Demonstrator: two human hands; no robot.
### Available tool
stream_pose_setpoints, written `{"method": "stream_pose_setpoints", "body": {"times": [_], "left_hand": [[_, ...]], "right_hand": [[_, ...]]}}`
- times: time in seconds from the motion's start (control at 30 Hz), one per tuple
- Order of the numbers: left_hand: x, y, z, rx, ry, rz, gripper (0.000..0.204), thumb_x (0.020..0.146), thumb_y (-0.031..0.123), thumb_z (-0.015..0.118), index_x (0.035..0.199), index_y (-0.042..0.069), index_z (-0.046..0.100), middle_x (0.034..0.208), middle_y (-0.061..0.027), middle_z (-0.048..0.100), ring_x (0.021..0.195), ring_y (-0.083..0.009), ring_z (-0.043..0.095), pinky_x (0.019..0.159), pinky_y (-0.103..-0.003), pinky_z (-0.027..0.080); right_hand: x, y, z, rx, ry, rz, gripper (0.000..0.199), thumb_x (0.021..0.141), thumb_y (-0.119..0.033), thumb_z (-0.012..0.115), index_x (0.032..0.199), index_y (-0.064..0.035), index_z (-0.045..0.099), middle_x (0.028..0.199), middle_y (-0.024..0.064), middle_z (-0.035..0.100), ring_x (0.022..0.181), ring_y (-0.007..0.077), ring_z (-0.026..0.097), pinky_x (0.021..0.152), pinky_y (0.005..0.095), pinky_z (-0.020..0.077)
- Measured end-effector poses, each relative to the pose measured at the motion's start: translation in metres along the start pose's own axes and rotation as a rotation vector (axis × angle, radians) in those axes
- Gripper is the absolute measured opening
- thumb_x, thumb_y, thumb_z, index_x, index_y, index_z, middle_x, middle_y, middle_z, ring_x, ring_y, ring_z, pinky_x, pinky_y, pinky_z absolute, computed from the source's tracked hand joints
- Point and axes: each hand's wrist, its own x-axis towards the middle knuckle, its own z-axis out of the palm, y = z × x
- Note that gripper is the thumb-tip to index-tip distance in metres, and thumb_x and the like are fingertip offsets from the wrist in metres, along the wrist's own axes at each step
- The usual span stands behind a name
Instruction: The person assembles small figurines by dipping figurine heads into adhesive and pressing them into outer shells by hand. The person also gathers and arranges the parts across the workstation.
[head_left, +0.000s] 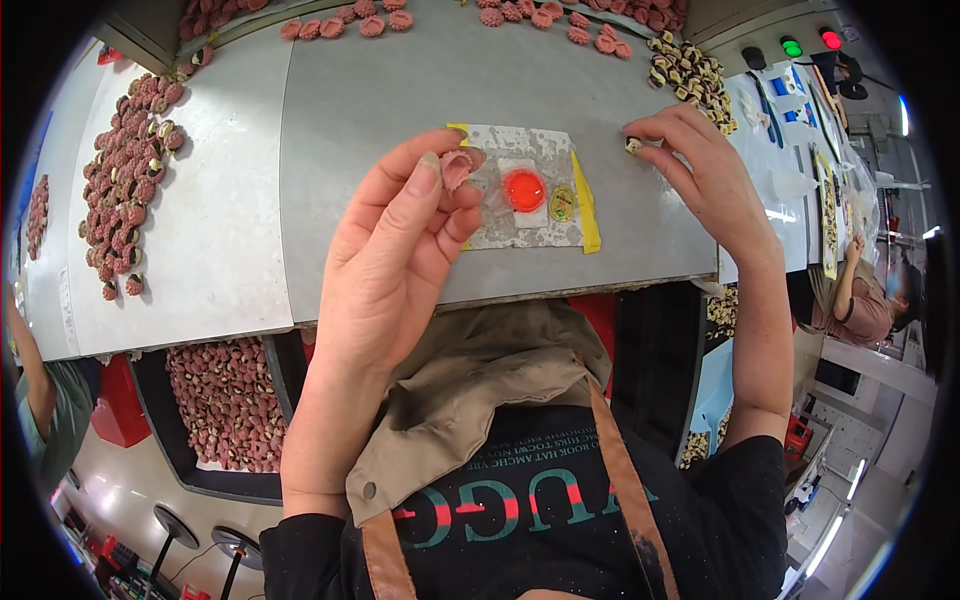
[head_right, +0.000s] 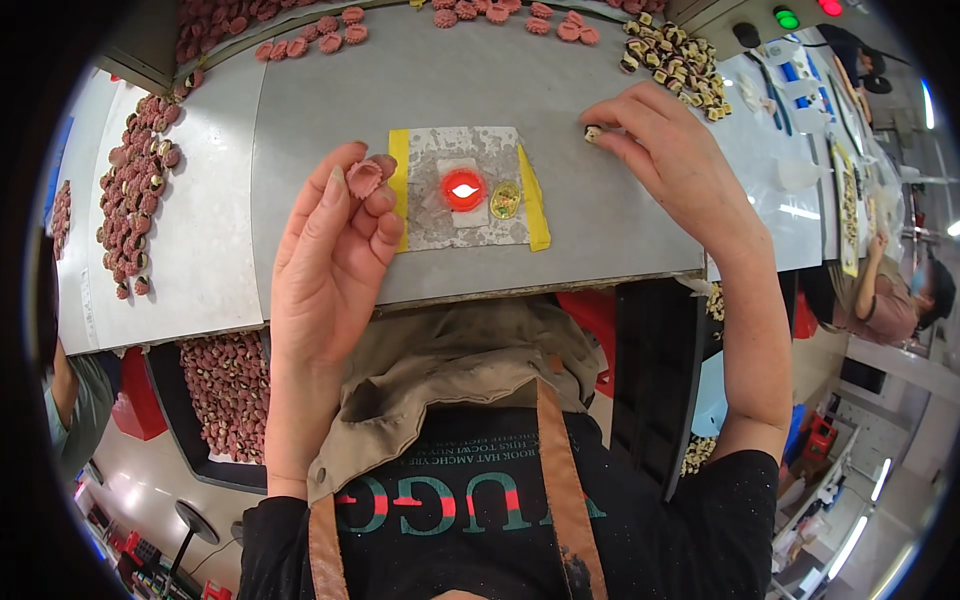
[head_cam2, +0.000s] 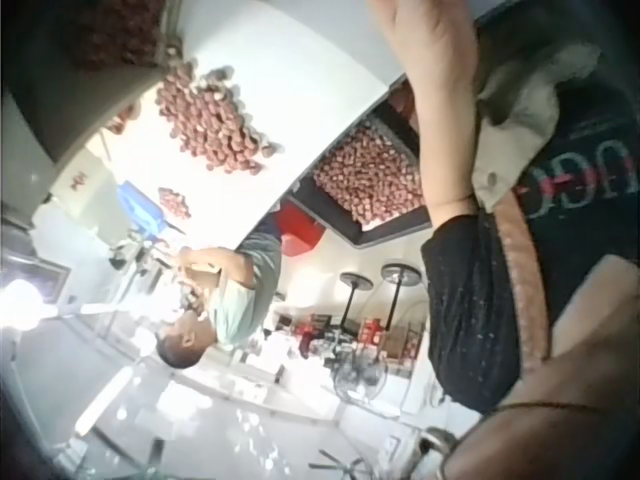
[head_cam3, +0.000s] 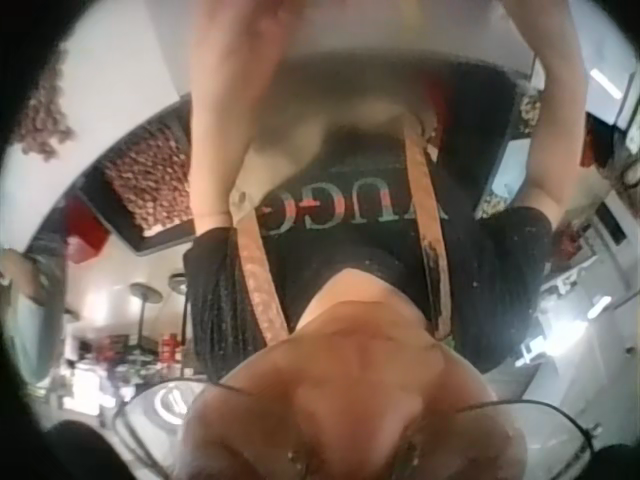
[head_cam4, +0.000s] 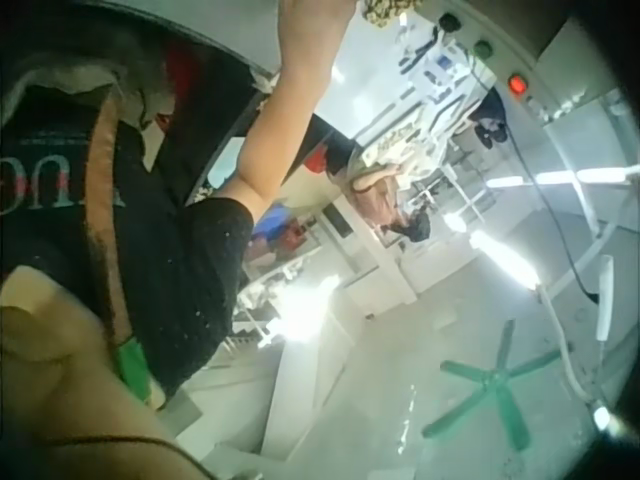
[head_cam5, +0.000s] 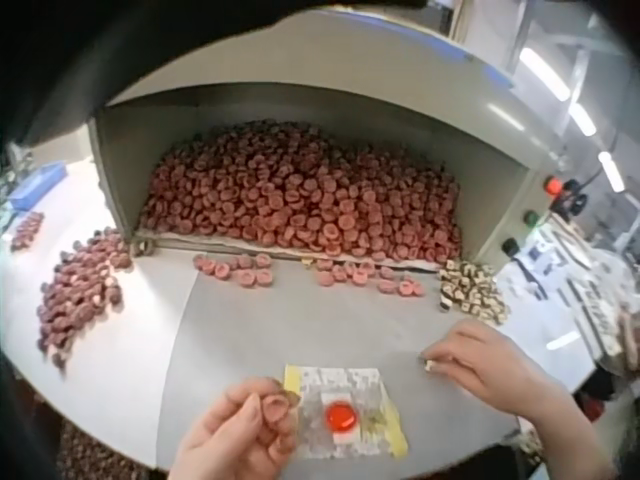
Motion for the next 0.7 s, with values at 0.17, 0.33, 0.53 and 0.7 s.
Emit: {"method": "stream_pose_setpoints", "body": {"times": [0.17, 0.33, 0.53, 0.7], "left_hand": [[-0.0009, 0.0014, 0.0043, 0.001, 0.042, 0.006, 0.034, 0.099, 0.016, 0.052, 0.129, 0.001, 0.050, 0.114, -0.0059, 0.060, 0.102, -0.0144, 0.059, 0.092, -0.028, 0.047], [-0.0012, 0.0008, 0.0003, -0.030, 0.009, 0.011, 0.034, 0.099, 0.015, 0.051, 0.129, 0.000, 0.049, 0.113, -0.0059, 0.060, 0.102, -0.0149, 0.059, 0.092, -0.029, 0.047], [-0.0030, 0.0029, 0.0015, -0.016, 0.024, 0.017, 0.035, 0.099, 0.016, 0.051, 0.130, 0.000, 0.049, 0.112, -0.0060, 0.060, 0.102, -0.0152, 0.059, 0.091, -0.028, 0.048], [-0.0036, 0.0018, 0.0031, -0.012, 0.045, 0.021, 0.038, 0.099, 0.013, 0.049, 0.134, -0.002, 0.042, 0.118, -0.0085, 0.057, 0.101, -0.0134, 0.060, 0.088, -0.027, 0.049]], "right_hand": [[-0.0006, 0.0034, -0.0009, -0.068, -0.032, -0.053, 0.018, 0.088, -0.009, 0.061, 0.106, -0.0036, 0.062, 0.093, 0.0085, 0.056, 0.085, 0.0218, 0.057, 0.074, 0.0315, 0.0462], [-0.0025, -0.0002, -0.0015, 0.017, -0.022, 0.057, 0.018, 0.089, -0.009, 0.060, 0.106, -0.0033, 0.062, 0.092, 0.0086, 0.057, 0.084, 0.0228, 0.057, 0.074, 0.0315, 0.0456], [-0.0008, 0.0031, -0.0002, -0.029, 0.005, -0.112, 0.018, 0.089, -0.008, 0.059, 0.106, -0.0032, 0.062, 0.094, 0.0085, 0.057, 0.085, 0.0235, 0.057, 0.075, 0.0320, 0.0460], [-0.0030, -0.0015, 0.0033, -0.043, -0.009, -0.090, 0.017, 0.089, -0.007, 0.059, 0.105, -0.0024, 0.062, 0.095, 0.0089, 0.057, 0.087, 0.0248, 0.057, 0.076, 0.0323, 0.0463]]}}
